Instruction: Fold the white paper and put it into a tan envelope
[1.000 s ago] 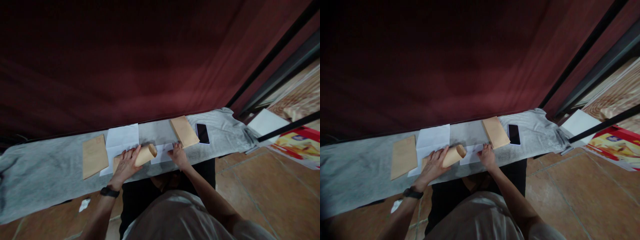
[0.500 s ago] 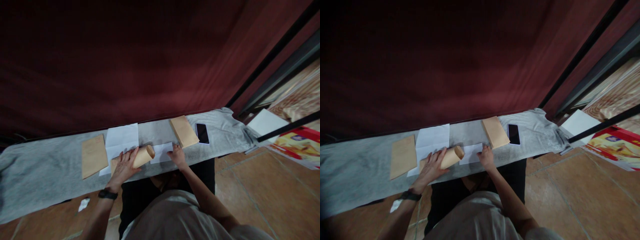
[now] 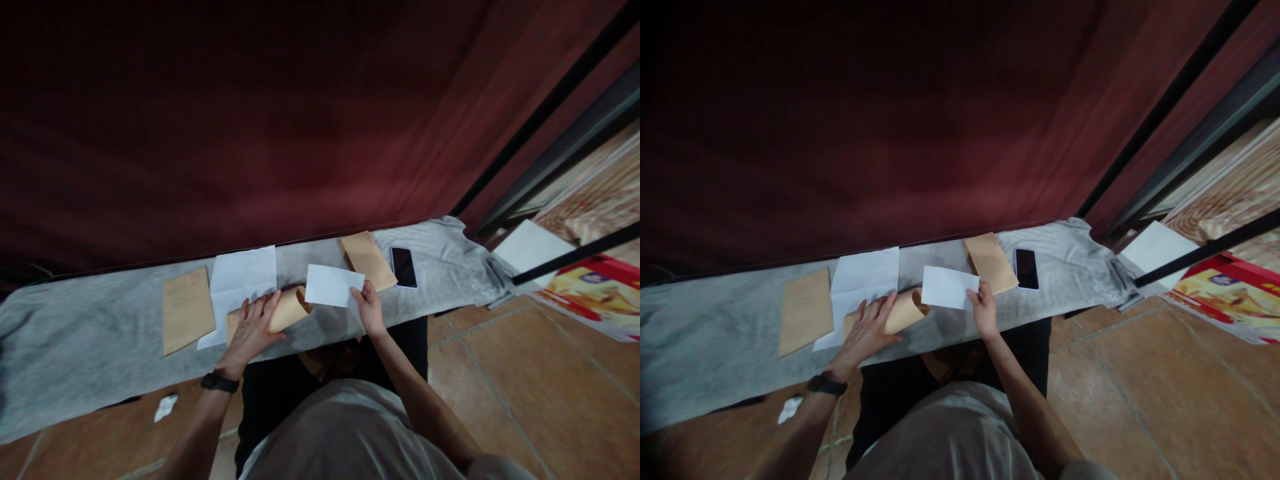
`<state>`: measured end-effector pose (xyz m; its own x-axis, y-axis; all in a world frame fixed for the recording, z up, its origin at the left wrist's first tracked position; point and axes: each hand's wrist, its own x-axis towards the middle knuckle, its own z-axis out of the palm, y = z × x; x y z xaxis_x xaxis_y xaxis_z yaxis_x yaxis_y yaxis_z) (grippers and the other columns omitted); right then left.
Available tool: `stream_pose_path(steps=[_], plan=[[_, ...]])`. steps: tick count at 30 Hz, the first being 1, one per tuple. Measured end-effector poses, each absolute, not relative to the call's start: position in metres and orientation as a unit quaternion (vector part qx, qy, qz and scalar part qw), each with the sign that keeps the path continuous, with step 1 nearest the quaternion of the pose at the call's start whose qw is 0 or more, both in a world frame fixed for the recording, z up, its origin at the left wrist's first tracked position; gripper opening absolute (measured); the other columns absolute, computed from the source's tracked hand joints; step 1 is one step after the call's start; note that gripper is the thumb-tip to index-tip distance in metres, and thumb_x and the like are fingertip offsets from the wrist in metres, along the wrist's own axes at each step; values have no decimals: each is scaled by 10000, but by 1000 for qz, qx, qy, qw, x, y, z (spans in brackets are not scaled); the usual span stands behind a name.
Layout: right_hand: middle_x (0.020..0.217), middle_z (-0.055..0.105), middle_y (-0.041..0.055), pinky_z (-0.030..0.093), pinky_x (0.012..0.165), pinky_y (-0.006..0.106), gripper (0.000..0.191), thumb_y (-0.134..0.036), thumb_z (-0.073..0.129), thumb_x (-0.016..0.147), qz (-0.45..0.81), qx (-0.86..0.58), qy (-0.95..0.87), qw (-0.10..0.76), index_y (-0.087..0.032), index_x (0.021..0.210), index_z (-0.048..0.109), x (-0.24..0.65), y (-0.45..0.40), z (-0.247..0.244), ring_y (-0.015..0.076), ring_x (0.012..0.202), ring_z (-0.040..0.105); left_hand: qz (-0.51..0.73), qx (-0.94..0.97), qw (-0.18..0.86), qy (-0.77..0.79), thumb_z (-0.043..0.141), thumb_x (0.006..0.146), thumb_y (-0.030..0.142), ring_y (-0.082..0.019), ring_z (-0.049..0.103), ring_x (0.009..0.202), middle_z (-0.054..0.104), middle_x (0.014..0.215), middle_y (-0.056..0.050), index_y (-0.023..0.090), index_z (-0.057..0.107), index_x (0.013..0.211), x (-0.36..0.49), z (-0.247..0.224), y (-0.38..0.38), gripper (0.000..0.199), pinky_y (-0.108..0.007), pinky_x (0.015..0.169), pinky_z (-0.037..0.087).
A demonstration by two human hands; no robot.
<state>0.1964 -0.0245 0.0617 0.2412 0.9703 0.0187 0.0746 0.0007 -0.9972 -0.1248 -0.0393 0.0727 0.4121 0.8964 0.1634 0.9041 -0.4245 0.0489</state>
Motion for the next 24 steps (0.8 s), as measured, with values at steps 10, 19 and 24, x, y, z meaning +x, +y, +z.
stream_pose_path(steps=[10,19,24], plan=[[741,625,1,453,680,268,215,-424,559,890,354,-584,-591,429,-222,835,609,212,-22,57,181,719,582,-62,-825,60,-558,788,766,440,-394,528,1251,542,1377,-181,201,121,1621,-121,70,-42,1111,-614,1171,250],[781,734,45,452,670,276,103,-233,607,869,331,-588,-665,319,-209,836,701,225,-5,66,213,734,661,-69,-804,-2,-591,784,741,439,-389,479,1325,533,1375,-172,203,68,1626,-118,68,-40,1163,-590,1193,216],[683,683,7,419,604,249,139,-268,610,856,367,-576,-649,335,-212,742,667,218,-2,66,179,655,613,-12,-812,-122,-571,797,692,499,-389,319,1482,357,1584,-192,244,26,1627,-120,60,-38,1238,-592,1197,211]])
